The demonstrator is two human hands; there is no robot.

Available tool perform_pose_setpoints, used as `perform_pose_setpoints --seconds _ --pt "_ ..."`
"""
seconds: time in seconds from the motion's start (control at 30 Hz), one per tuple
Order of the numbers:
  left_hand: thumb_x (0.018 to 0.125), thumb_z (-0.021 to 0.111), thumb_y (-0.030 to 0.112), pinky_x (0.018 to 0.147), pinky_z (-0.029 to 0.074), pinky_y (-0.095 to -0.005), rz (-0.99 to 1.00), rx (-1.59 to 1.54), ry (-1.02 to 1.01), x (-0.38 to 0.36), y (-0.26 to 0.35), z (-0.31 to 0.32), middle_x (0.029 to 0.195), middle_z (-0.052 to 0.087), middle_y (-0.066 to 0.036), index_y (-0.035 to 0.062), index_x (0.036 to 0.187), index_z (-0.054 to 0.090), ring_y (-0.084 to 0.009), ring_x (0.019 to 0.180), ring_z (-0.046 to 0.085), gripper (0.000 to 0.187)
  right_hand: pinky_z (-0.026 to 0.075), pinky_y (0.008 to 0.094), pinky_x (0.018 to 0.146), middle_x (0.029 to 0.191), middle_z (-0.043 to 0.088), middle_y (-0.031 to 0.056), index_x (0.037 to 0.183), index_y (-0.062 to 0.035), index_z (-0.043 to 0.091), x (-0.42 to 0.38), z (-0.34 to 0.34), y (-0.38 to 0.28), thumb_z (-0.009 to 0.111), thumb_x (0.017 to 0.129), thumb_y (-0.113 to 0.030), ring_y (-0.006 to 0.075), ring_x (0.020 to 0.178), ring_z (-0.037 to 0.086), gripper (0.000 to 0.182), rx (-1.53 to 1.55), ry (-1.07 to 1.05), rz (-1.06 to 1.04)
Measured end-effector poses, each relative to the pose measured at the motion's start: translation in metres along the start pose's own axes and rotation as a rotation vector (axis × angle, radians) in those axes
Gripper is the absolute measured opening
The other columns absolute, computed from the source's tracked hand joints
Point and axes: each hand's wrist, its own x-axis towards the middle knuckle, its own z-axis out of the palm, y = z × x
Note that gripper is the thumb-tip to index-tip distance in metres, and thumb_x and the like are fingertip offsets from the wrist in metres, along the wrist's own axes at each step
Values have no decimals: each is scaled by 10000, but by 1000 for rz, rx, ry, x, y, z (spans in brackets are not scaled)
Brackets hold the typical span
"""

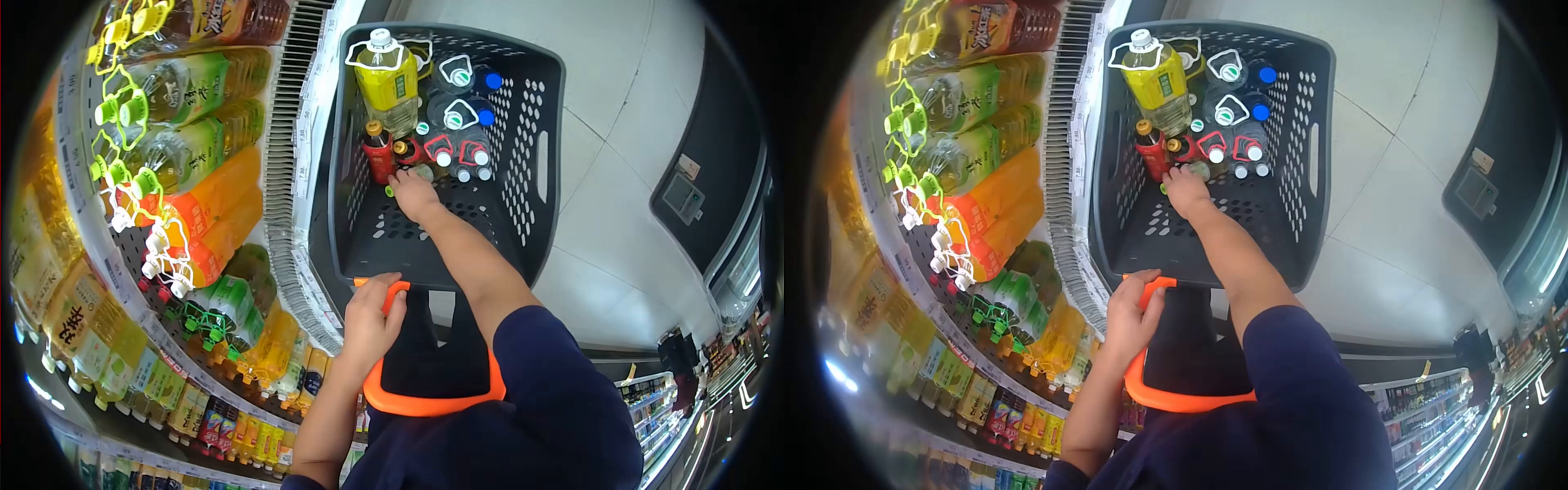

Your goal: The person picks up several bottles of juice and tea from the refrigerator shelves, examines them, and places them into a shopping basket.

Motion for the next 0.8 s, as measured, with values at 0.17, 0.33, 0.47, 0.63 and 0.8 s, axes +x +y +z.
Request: perform_pose_setpoints --seconds 0.17,0.33,0.47,0.63,0.8 --pt "901 667 63 887 549 -421 -3 -37 12 6 -6 4 1095 706 -208 -44 1090 669 -400 1009 684 217 491 414 970 1160 612 84 1055 -105 714 12 9 -5 569 922 -147 290 1176 558 201 -63 -79 -5" --pt "898 659 55 879 551 -426 20 -13 37 -3 -3 -2 1091 706 -208 -40 1097 673 -393 993 688 222 508 410 965 1145 625 81 1113 -105 710 -21 -44 29 664 865 -109 295 1130 596 252 140 50 -126" --pt "900 659 64 876 550 -439 67 33 45 -14 4 -17 1086 702 -215 -37 1110 674 -404 1001 680 233 506 442 913 1123 638 106 1146 -71 674 -59 -135 45 781 824 -186 331 1055 636 359 496 76 -230" --pt "912 668 98 897 550 -432 108 -1 101 -24 30 -40 1132 693 -215 -34 1174 650 -392 1037 678 293 502 357 872 1064 643 94 1094 -41 699 -113 -279 -1 764 875 -222 245 980 657 291 781 53 -153" --pt "885 726 155 968 538 -373 50 -171 1 -44 78 -75 1388 570 -231 -38 1472 414 -290 1277 581 692 506 301 849 1036 685 40 1102 -17 701 -151 -393 -67 733 937 -271 110 956 618 305 1126 -143 -113"
